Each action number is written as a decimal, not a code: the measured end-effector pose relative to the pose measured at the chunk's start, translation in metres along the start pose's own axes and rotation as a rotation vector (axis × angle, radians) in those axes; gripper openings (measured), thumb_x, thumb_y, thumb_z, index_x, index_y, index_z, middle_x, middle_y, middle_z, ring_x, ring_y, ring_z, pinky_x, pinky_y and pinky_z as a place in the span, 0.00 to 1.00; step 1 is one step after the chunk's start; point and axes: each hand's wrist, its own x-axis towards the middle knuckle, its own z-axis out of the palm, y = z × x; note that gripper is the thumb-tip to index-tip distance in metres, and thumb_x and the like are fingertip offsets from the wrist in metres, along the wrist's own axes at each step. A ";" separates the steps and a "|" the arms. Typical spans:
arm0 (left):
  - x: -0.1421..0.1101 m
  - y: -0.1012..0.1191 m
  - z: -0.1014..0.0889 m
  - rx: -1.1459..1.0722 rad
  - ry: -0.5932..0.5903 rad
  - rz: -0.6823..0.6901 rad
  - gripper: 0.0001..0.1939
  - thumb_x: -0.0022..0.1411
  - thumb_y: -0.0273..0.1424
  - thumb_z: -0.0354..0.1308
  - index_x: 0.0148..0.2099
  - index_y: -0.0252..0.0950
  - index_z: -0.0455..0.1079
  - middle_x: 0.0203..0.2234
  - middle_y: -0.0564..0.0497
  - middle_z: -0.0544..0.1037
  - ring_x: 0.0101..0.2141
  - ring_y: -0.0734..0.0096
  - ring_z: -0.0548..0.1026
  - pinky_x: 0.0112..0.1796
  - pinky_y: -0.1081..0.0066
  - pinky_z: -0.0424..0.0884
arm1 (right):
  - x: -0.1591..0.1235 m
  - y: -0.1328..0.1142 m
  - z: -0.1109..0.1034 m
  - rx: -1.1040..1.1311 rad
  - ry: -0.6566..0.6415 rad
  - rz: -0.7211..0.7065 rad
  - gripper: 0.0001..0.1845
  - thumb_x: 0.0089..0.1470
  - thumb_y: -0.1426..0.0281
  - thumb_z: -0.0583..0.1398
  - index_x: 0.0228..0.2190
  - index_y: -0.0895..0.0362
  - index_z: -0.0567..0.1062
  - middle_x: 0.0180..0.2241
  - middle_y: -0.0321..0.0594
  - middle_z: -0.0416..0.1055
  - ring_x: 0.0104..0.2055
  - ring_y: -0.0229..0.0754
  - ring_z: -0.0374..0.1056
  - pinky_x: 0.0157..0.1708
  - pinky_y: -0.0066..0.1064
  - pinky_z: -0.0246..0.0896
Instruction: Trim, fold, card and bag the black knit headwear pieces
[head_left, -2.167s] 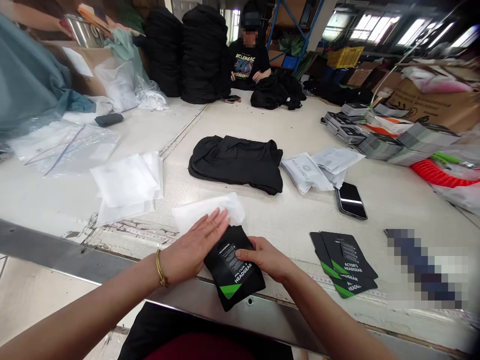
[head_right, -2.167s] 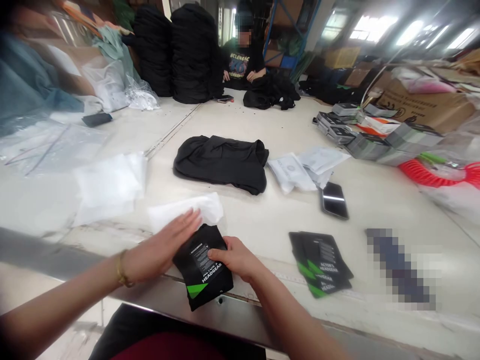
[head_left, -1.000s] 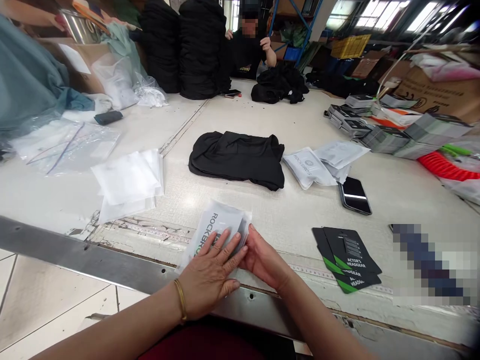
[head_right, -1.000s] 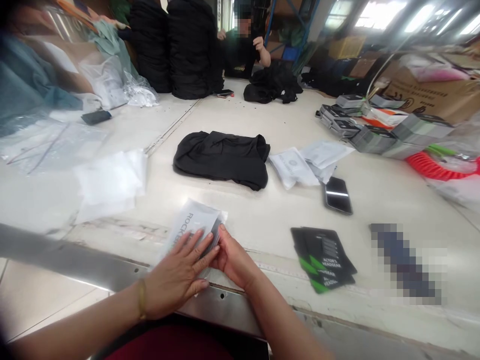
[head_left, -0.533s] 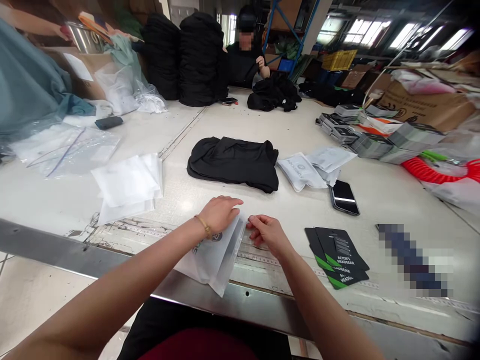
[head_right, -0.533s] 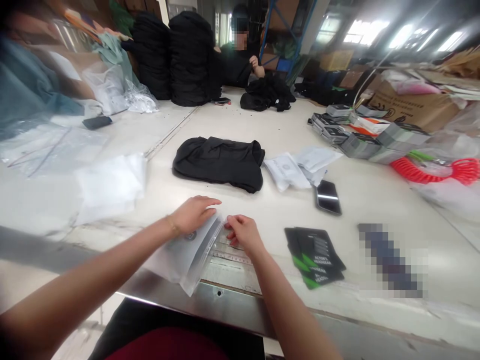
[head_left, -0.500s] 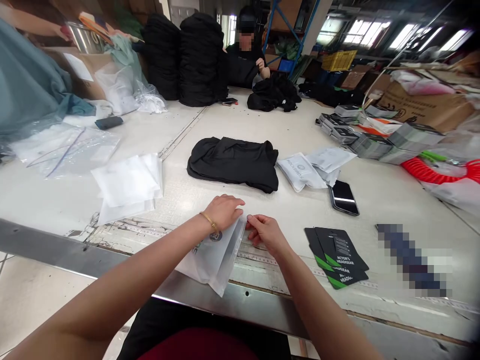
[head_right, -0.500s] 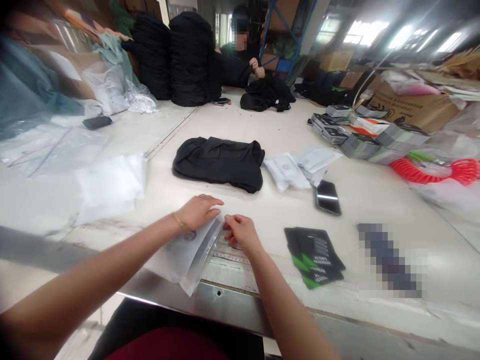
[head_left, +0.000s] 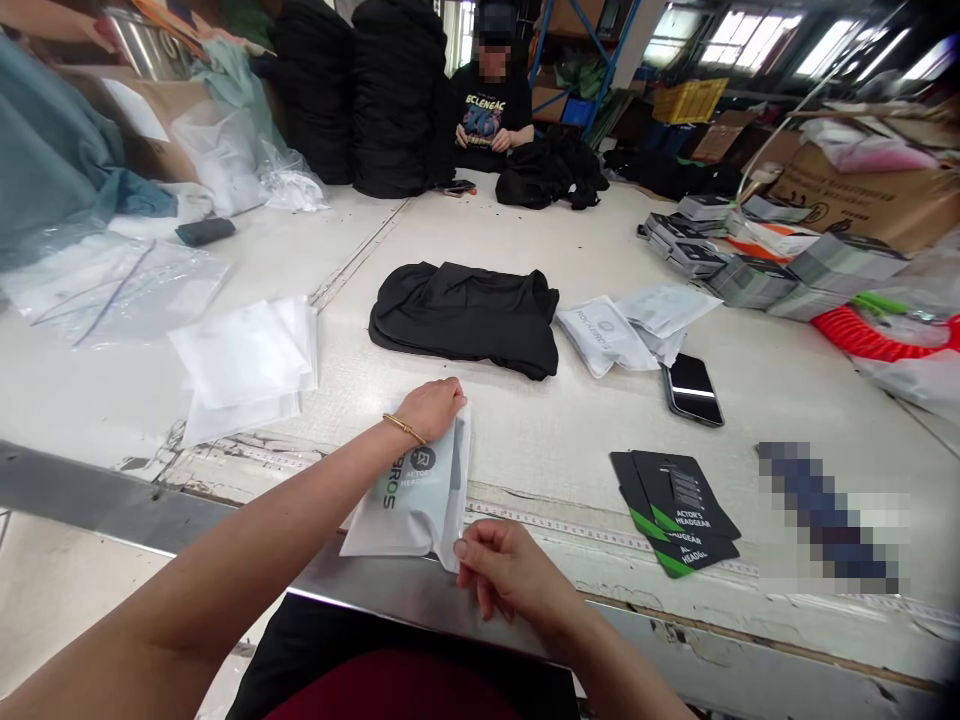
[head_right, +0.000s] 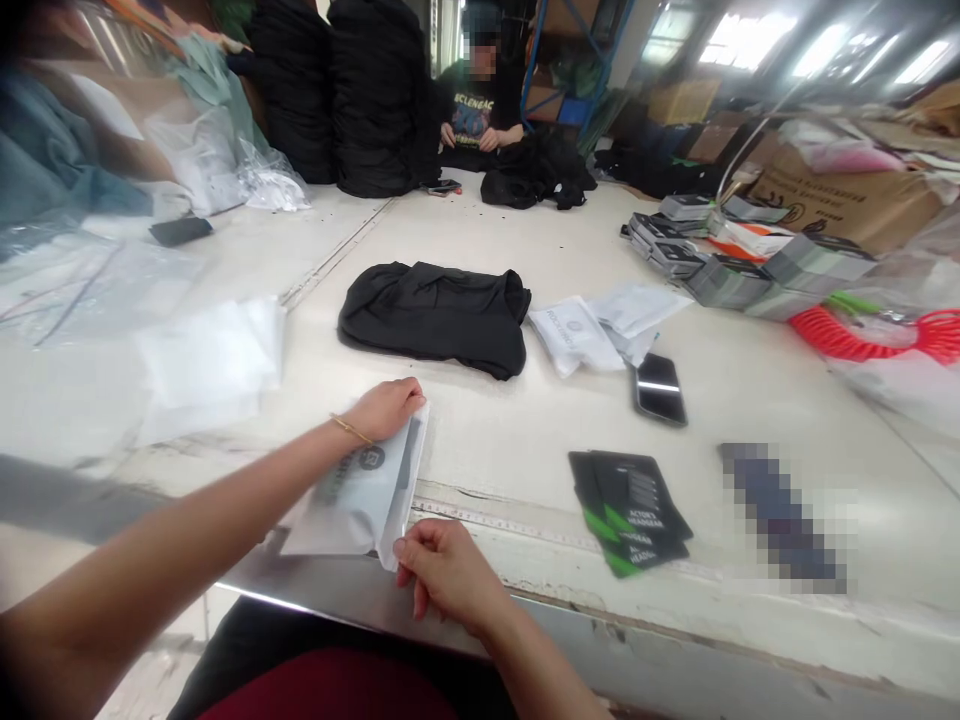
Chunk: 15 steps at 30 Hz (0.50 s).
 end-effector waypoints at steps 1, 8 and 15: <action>-0.001 0.003 0.000 -0.013 0.019 -0.001 0.10 0.63 0.32 0.44 0.35 0.35 0.66 0.31 0.46 0.76 0.35 0.60 0.73 0.36 0.65 0.66 | 0.001 0.000 -0.002 0.000 0.039 -0.025 0.16 0.47 0.56 0.58 0.23 0.56 0.66 0.19 0.30 0.66 0.12 0.29 0.58 0.08 0.20 0.43; -0.014 0.017 -0.004 -0.157 0.155 0.060 0.13 0.65 0.35 0.40 0.41 0.38 0.64 0.32 0.51 0.76 0.33 0.66 0.74 0.36 0.68 0.68 | 0.018 -0.016 -0.025 -0.039 0.340 -0.354 0.18 0.47 0.55 0.58 0.19 0.55 0.66 0.18 0.30 0.60 0.22 0.34 0.57 0.23 0.26 0.56; -0.016 -0.046 0.002 -0.129 0.298 0.021 0.21 0.61 0.38 0.46 0.52 0.32 0.63 0.50 0.41 0.70 0.51 0.57 0.67 0.51 0.58 0.63 | 0.014 -0.056 -0.148 -0.248 0.847 -0.497 0.19 0.51 0.53 0.53 0.30 0.55 0.70 0.28 0.39 0.69 0.32 0.44 0.64 0.31 0.32 0.61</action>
